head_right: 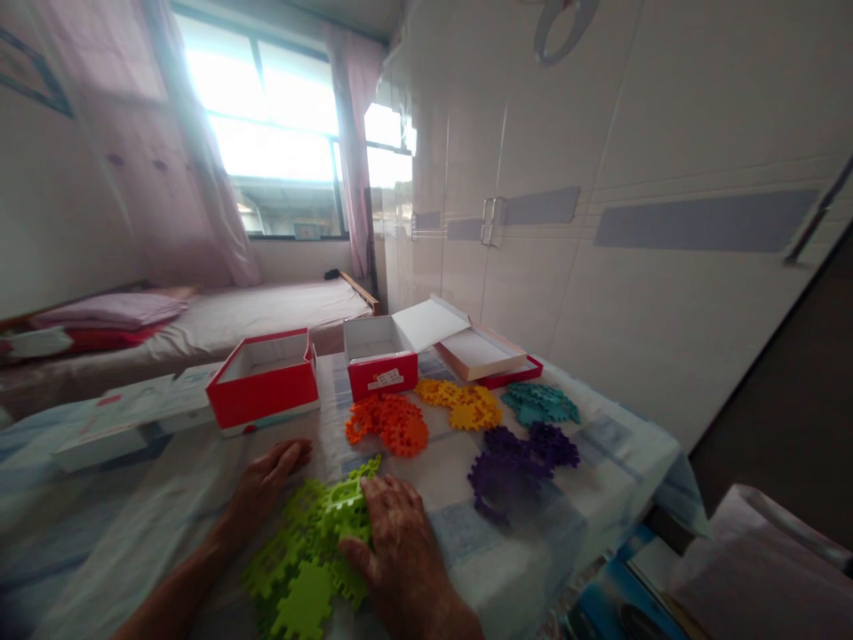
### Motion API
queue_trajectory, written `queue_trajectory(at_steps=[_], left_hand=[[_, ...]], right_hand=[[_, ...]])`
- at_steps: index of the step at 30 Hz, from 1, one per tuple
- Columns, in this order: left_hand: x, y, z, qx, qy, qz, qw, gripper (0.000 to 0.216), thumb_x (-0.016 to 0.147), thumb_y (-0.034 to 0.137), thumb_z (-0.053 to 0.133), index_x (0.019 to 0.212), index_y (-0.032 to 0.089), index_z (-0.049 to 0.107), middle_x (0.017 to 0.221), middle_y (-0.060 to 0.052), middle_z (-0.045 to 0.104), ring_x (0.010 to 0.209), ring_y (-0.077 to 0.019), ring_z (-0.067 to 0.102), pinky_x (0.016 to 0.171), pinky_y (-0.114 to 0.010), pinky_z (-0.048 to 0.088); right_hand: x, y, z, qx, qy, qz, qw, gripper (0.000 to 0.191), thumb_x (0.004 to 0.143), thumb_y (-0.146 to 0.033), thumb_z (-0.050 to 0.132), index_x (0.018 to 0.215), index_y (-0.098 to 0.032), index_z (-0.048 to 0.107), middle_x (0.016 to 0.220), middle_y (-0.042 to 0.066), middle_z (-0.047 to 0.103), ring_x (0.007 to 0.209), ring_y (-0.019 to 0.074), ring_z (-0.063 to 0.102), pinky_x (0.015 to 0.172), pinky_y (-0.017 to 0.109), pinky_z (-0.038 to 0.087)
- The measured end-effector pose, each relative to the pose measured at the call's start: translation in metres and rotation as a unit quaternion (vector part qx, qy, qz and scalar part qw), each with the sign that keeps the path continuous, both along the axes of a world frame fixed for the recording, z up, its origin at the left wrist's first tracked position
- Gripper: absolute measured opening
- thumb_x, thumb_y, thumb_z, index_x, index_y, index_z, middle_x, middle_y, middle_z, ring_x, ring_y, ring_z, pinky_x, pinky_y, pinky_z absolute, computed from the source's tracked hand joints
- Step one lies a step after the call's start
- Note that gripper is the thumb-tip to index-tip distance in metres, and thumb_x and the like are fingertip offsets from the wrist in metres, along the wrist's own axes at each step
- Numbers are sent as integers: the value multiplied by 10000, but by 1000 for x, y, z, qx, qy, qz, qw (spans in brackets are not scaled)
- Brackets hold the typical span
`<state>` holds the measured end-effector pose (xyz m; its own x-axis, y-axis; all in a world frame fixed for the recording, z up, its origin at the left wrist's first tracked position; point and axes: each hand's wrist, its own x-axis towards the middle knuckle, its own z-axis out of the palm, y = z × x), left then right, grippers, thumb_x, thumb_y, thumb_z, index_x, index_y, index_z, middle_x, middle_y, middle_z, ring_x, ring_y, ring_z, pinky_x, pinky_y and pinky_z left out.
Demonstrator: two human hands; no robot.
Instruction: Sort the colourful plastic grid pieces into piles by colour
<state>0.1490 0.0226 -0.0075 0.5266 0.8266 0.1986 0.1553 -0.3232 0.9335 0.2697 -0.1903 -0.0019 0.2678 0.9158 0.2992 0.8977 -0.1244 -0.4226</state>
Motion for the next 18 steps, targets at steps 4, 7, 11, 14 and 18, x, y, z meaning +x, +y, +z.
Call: queue_trajectory(at_steps=[4,7,11,14,18], left_hand=[[0,3,-3,6,3,-4,1000,425,762,535,520,906,167,674,947,-80,719,883,-249,679,838,-375,518],[0,5,-5,12,9,-3,1000,442,765,540,513,920,158,673,939,-84,718,881,-248,675,842,-377,512],[1,6,-7,21,6,-3,1000,476,763,549,495,930,139,673,951,-94,715,869,-245,673,835,-367,511],[1,7,-7,23,19,-7,1000,481,767,546,485,940,139,674,969,-99,712,886,-244,672,829,-352,508],[0,8,-9,20,24,-15,999,494,783,539,464,978,131,662,1008,-112,704,917,-244,669,840,-350,504]], right_hand=[[0,0,-2,12,-7,-5,1000,624,890,-525,419,1366,-122,423,1351,131,500,1280,264,417,1087,459,327],[2,2,-4,17,-14,4,1000,625,894,-525,408,1361,-110,427,1346,138,504,1274,267,426,1080,464,337],[2,4,-10,33,-15,3,999,621,888,-529,419,1346,-111,446,1327,139,523,1254,266,453,1068,456,357],[0,-2,-4,59,-4,-5,998,583,899,-510,407,1329,-121,465,1319,133,532,1241,256,473,1037,430,402],[26,-17,40,94,10,-47,994,496,918,-443,392,1328,-173,461,1297,107,556,1189,229,527,977,383,453]])
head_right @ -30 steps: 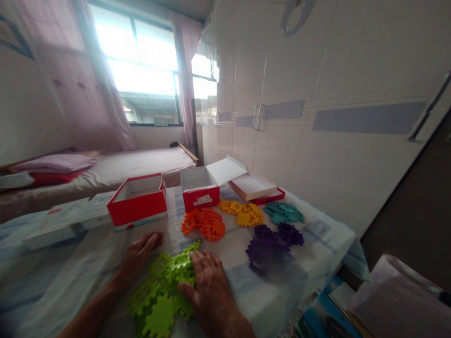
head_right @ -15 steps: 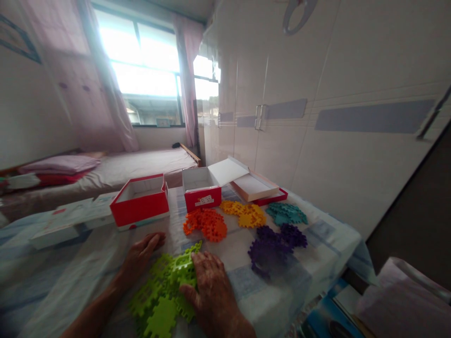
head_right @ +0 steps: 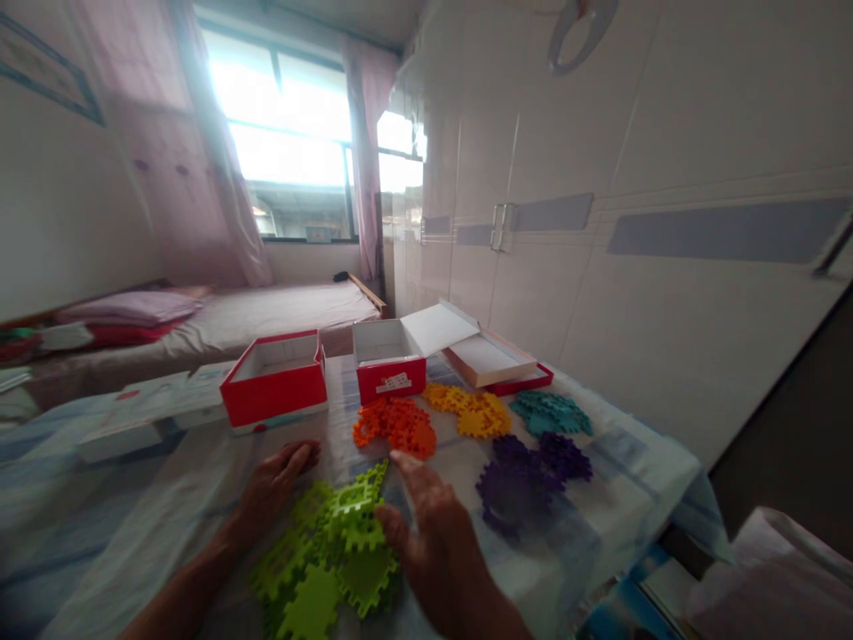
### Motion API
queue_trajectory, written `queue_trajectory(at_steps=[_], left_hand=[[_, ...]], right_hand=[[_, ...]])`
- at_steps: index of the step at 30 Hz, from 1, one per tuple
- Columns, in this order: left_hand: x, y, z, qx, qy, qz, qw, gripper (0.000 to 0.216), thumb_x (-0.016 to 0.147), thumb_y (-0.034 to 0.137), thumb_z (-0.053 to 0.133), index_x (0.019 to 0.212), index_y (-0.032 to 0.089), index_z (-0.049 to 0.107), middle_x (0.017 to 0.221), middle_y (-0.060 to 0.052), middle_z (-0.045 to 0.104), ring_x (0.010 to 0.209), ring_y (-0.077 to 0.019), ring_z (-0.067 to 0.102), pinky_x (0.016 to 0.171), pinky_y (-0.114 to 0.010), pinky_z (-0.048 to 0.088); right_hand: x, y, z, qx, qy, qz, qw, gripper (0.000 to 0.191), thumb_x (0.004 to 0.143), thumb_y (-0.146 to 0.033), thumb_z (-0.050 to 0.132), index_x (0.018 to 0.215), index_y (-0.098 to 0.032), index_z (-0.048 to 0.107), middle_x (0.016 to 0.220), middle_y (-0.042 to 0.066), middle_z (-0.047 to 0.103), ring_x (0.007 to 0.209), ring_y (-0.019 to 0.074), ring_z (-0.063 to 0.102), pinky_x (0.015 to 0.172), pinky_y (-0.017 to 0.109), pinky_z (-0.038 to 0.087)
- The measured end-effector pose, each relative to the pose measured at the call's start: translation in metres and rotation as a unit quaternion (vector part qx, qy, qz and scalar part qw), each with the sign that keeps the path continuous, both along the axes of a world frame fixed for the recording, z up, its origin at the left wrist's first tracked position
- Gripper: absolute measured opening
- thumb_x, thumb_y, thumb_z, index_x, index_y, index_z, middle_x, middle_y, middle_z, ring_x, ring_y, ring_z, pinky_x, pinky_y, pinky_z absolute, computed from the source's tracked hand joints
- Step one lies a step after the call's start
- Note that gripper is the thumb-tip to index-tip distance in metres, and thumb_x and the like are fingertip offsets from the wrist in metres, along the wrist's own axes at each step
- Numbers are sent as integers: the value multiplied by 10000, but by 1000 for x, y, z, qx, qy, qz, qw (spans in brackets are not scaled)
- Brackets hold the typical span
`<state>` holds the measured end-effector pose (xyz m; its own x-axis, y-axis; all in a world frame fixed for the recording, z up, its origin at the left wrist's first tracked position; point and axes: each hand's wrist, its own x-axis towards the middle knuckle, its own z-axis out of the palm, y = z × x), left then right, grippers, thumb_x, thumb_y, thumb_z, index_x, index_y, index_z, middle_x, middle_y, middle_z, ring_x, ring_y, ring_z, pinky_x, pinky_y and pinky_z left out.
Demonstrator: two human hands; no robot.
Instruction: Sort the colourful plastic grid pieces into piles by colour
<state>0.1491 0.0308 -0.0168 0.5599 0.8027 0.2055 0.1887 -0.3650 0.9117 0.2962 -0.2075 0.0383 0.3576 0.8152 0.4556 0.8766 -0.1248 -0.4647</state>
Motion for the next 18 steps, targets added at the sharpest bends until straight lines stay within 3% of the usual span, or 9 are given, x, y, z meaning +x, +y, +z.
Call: queue_trajectory(at_steps=[3,6,9,11,15,18], left_hand=[[0,0,-1,12,7,3,1000,487,786,531,455,973,133,666,1004,-112,706,910,-245,671,839,-352,502],[0,-1,0,22,12,10,1000,469,785,521,456,960,144,674,987,-98,714,893,-240,675,821,-341,507],[1,-2,1,26,15,16,999,469,786,518,449,955,143,676,988,-97,714,886,-236,676,807,-333,510],[1,-2,1,25,18,15,999,470,790,517,444,956,143,675,987,-96,713,885,-234,674,808,-332,509],[1,-2,1,26,24,11,999,460,798,504,439,974,148,671,988,-88,711,889,-226,670,810,-321,503],[0,-3,4,42,43,13,998,448,799,484,439,975,143,671,982,-87,707,888,-223,661,822,-320,490]], right_hand=[[61,3,41,9,-54,-101,993,437,912,-350,406,1307,-178,481,1251,110,584,1130,232,564,974,389,438],[140,21,61,-55,-124,-199,971,445,870,-267,456,1274,-85,506,1307,150,526,1195,256,507,1014,356,387],[200,42,60,-152,-140,-218,954,495,852,-254,468,1296,-37,480,1367,177,460,1220,252,480,1015,303,367],[222,53,55,-188,-134,-204,951,511,830,-256,495,1290,-33,492,1344,176,489,1195,237,503,987,268,378],[241,67,44,-217,-112,-187,951,455,794,-271,516,1213,-108,585,1177,126,623,1040,212,598,831,241,446],[246,74,35,-219,-108,-200,949,416,782,-283,520,1142,-108,632,1151,151,613,965,224,621,766,258,449]])
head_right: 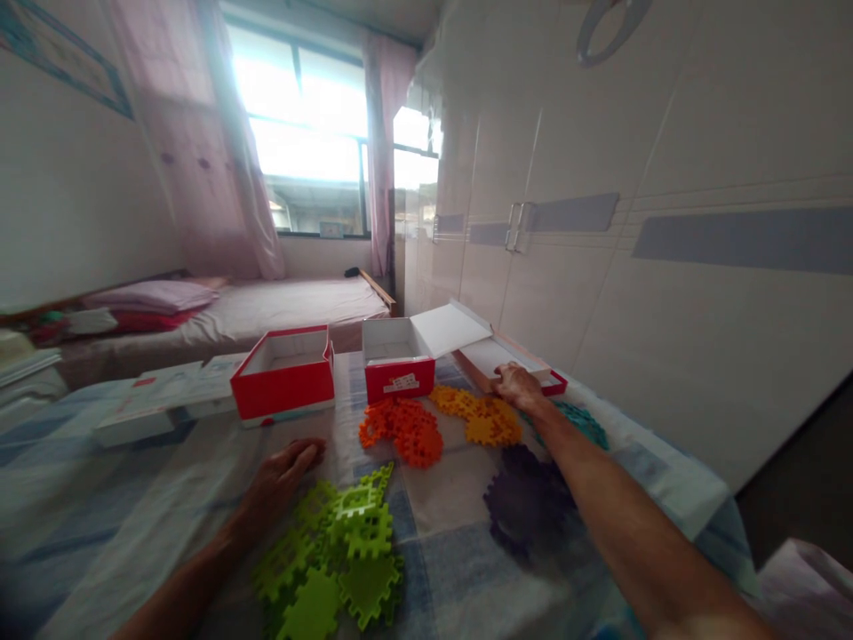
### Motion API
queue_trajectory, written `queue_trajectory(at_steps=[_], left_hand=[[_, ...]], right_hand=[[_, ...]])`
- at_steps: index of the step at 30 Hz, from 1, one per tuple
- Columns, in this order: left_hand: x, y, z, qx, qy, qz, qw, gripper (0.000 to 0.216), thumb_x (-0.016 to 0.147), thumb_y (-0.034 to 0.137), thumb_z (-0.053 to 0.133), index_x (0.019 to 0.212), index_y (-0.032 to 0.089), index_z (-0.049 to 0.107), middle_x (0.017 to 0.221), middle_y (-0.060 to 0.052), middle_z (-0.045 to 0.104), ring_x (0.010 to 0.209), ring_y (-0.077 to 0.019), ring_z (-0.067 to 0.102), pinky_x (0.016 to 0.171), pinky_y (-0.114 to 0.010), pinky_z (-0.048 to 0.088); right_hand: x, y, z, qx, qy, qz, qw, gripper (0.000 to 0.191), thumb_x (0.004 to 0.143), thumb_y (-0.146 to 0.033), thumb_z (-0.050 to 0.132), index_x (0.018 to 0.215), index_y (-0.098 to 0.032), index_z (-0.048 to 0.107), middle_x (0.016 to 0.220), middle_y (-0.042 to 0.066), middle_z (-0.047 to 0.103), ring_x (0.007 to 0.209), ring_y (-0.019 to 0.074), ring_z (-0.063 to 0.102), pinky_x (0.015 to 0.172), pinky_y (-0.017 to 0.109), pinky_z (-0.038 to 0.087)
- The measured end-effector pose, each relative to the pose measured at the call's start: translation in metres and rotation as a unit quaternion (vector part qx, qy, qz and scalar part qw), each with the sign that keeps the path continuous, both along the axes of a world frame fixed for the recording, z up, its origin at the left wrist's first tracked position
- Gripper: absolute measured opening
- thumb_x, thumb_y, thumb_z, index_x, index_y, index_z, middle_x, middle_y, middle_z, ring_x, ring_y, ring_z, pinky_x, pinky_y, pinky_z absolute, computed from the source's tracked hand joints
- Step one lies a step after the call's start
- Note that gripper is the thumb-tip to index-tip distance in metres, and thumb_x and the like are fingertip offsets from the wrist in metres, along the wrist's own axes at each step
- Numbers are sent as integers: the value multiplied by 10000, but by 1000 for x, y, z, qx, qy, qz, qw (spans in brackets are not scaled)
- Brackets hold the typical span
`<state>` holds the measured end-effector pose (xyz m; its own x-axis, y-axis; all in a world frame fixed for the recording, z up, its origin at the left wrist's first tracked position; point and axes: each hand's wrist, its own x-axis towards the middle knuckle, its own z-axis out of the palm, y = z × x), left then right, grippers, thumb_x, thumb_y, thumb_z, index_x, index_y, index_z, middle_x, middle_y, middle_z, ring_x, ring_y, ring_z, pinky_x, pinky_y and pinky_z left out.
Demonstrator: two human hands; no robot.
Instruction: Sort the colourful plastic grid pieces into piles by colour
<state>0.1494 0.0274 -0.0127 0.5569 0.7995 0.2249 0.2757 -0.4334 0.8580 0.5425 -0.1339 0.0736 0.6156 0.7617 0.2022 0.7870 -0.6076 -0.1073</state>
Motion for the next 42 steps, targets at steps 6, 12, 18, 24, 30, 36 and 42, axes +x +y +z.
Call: queue_trajectory(at_steps=[6,12,18,24,30,36,42], left_hand=[[0,-3,5,20,12,10,1000,423,793,456,444,955,148,683,955,-81,709,869,-222,651,808,-318,482],[0,-4,4,40,10,6,999,400,815,431,435,955,154,686,950,-69,702,865,-214,639,805,-310,465],[0,-5,6,40,16,6,999,398,821,418,425,966,144,675,974,-77,692,878,-214,629,816,-314,457],[0,-5,7,46,10,6,999,387,813,421,443,956,154,683,958,-69,699,879,-218,632,812,-315,463],[-1,-4,4,34,8,5,999,398,810,431,454,985,154,680,973,-71,700,884,-215,639,825,-312,466],[-2,-3,4,37,13,0,999,415,810,433,446,982,137,679,974,-86,699,880,-218,642,814,-318,473],[-1,-5,7,46,20,2,999,418,805,438,438,970,140,680,976,-87,698,889,-221,632,826,-325,469]], right_hand=[[0,10,-9,30,-23,15,999,235,762,-181,533,934,-126,683,1007,125,622,865,191,618,724,241,425],[-5,12,11,103,-61,23,993,162,823,-239,512,874,-131,621,974,106,589,874,187,570,759,259,417],[-24,20,39,145,-82,64,984,155,816,-283,558,887,-151,598,957,77,575,891,177,545,798,257,407],[-78,44,62,169,-98,126,972,205,820,-267,553,977,-145,604,1017,97,567,886,190,553,793,271,416],[-143,82,58,118,-50,198,972,186,853,-196,496,1011,-156,586,1050,94,561,893,177,579,773,253,440],[-178,99,37,147,-27,199,969,402,843,-253,534,1228,-156,472,1259,120,472,1020,209,566,797,290,479],[-177,50,20,241,1,161,957,449,870,-327,500,1289,-178,436,1254,124,494,1178,240,474,969,365,406]])
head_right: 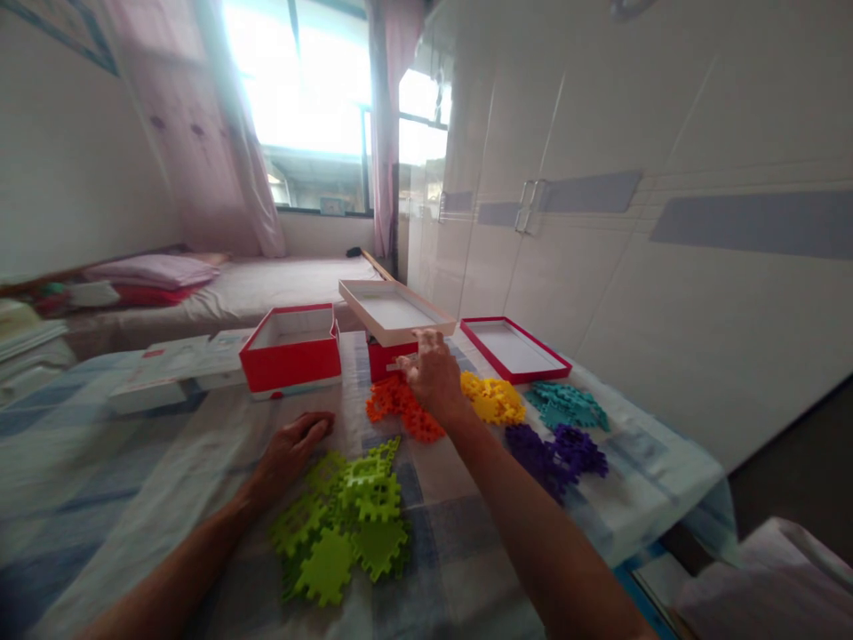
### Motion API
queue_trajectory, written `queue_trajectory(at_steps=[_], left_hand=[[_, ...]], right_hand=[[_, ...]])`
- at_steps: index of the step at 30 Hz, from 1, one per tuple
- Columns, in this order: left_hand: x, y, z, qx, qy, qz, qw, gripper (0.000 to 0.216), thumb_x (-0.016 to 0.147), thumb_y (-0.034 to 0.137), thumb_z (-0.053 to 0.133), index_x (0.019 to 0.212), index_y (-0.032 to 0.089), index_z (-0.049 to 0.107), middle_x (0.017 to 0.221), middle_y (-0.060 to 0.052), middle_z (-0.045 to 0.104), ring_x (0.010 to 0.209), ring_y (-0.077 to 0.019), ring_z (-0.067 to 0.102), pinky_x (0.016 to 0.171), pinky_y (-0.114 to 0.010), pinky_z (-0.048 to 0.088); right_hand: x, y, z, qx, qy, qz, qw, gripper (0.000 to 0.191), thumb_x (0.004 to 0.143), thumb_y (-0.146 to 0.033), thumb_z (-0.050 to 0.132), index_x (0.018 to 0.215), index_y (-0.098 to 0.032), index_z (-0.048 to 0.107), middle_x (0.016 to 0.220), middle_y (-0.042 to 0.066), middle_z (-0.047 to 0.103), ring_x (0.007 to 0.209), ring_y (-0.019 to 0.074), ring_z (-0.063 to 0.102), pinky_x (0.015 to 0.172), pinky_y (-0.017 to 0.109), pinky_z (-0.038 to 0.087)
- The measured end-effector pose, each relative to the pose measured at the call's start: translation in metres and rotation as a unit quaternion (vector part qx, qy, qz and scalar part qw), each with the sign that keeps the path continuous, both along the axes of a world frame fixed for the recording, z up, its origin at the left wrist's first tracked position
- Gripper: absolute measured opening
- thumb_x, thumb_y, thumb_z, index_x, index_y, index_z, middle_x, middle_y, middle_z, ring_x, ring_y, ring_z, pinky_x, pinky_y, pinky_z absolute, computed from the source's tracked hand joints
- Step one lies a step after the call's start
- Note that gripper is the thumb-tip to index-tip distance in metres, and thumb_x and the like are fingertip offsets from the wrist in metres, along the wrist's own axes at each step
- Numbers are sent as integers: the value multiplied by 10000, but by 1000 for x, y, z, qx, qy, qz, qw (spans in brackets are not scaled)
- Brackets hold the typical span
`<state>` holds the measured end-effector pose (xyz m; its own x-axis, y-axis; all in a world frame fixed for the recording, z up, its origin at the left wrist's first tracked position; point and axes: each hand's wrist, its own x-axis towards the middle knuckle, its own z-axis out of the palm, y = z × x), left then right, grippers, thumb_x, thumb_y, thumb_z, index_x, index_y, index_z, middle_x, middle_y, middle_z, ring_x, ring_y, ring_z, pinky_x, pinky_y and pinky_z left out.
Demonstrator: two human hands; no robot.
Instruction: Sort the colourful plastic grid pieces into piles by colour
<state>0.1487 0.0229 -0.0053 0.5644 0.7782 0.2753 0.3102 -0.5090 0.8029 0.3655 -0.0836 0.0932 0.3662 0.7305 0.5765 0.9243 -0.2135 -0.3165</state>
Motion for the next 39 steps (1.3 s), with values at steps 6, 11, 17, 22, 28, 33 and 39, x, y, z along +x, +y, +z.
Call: queue_trajectory(at_steps=[6,11,17,22,28,33,39], left_hand=[[-1,-1,0,-4,6,-3,1000,428,805,450,428,981,143,669,995,-87,690,897,-217,630,830,-314,464],[0,-1,1,-5,7,5,1000,436,783,468,437,965,153,677,967,-81,700,873,-218,635,808,-316,474],[-1,1,0,11,22,0,1000,432,795,455,419,973,153,671,990,-81,691,902,-225,625,832,-325,462],[-1,2,-2,7,20,6,1000,399,782,452,441,952,175,673,990,-72,696,925,-231,627,830,-318,469],[-1,3,-4,17,18,5,1000,412,783,454,450,965,159,673,982,-73,697,897,-225,631,810,-321,479],[-1,5,-6,20,16,0,1000,402,784,446,454,958,157,672,982,-75,693,899,-219,630,813,-313,474],[-2,6,-8,3,32,-1,999,432,790,467,444,995,150,654,1032,-96,675,935,-230,613,851,-339,449]], right_hand=[[3,-34,-33,-94,41,-41,994,537,850,-516,475,1252,-160,499,1273,139,508,1176,264,474,989,403,373],[52,-50,-17,-139,23,-75,987,560,858,-514,455,1305,-178,475,1327,135,484,1229,263,437,1009,388,350],[125,-76,-33,-303,69,-136,941,852,745,-678,506,1418,-181,345,1409,184,375,1289,332,371,1001,458,345],[134,-74,-55,-329,81,-102,935,906,685,-687,570,1404,-172,374,1392,181,413,1265,321,418,991,402,377],[127,-64,-61,-304,74,-108,944,818,669,-554,656,1366,-194,427,1375,164,447,1216,329,465,949,412,409],[130,-66,-59,-277,68,-112,952,705,705,-473,635,1327,-186,468,1269,139,530,1117,280,544,913,353,429],[138,-70,-57,-194,84,-73,975,502,734,-405,639,1171,-165,577,1090,89,608,960,183,606,839,239,442]])
